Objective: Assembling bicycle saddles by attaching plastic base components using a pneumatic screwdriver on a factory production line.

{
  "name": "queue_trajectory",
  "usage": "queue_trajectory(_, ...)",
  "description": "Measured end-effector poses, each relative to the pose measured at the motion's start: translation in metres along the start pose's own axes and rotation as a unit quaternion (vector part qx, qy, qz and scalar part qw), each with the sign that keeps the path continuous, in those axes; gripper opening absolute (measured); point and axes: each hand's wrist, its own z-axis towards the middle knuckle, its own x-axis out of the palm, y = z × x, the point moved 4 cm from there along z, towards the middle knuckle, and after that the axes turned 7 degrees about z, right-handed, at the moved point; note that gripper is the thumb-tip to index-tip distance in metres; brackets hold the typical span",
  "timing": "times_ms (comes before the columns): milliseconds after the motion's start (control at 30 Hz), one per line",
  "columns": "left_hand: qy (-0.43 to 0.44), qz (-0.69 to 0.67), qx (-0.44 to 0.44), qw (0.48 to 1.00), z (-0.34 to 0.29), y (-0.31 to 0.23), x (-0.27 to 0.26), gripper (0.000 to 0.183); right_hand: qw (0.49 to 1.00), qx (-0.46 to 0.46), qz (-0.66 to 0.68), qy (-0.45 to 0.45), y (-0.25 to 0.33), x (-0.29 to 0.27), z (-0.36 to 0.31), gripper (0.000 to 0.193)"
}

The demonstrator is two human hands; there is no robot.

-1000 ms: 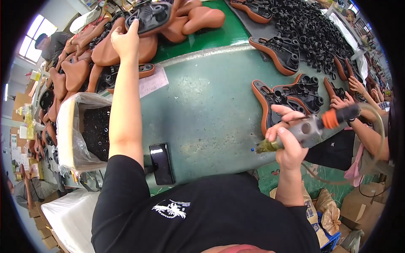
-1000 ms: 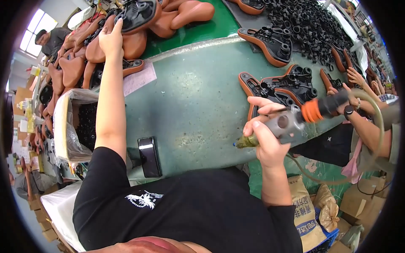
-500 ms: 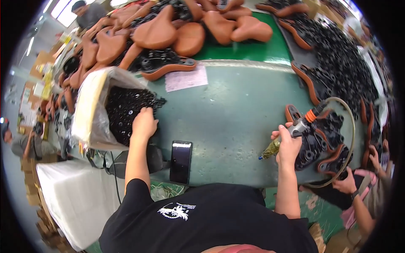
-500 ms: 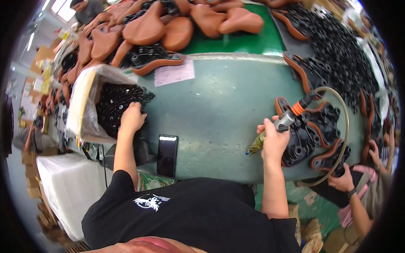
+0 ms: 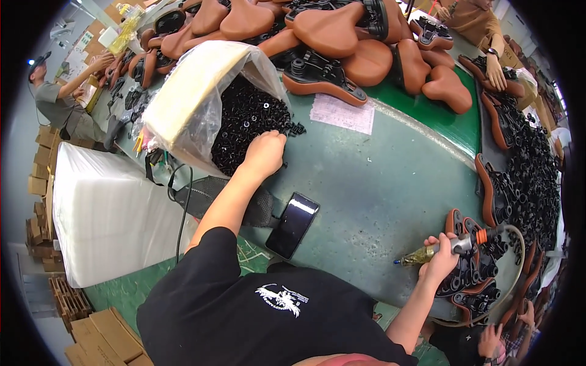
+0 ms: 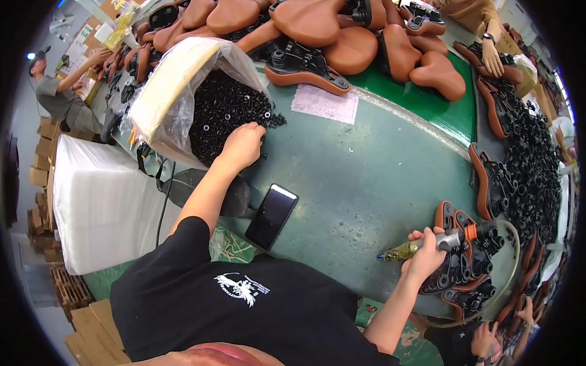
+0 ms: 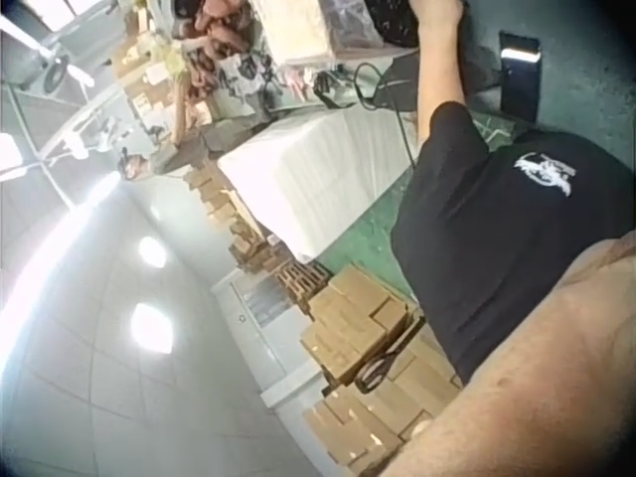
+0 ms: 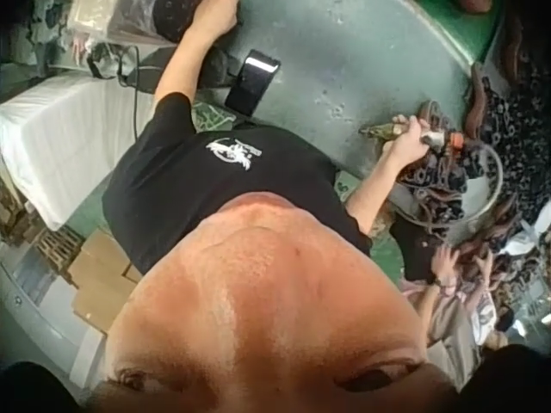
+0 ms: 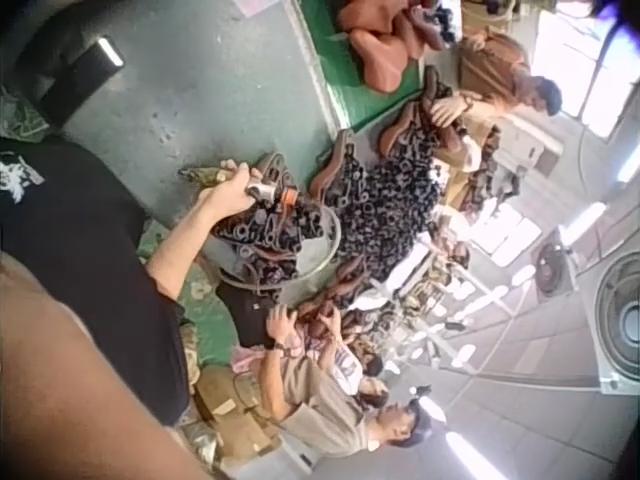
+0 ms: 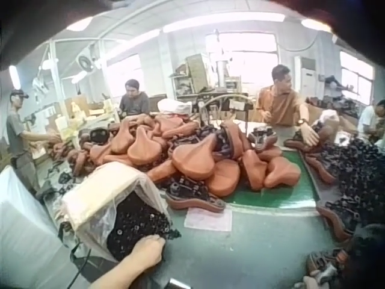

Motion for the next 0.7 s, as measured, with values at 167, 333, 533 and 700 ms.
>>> queue_trajectory(167, 0.009, -0.061, -0.014, 0.998, 0.002, -0.001, -0.001, 0.012, 0.990, 0.035, -0.034, 0.134, 0.005, 0.025, -0.028, 0.030)
queue_trajectory(333, -0.031, -0.104, -0.013, 0.994, -0.004, -0.010, -0.002, 0.016, 0.894, 0.177, -0.148, 0.384, 0.008, -0.011, -0.070, 0.027)
queue_trajectory(533, -0.026, -0.043, 0.054, 0.997, -0.010, 0.001, 0.002, 0.015, 0.925, 0.124, -0.136, 0.333, 0.028, -0.078, -0.090, 0.032)
queue_trajectory(700, -0.131, -0.033, 0.068, 0.988, -0.006, -0.024, -0.017, 0.018, 0.955, -0.110, -0.018, 0.274, 0.027, -0.090, -0.076, 0.035)
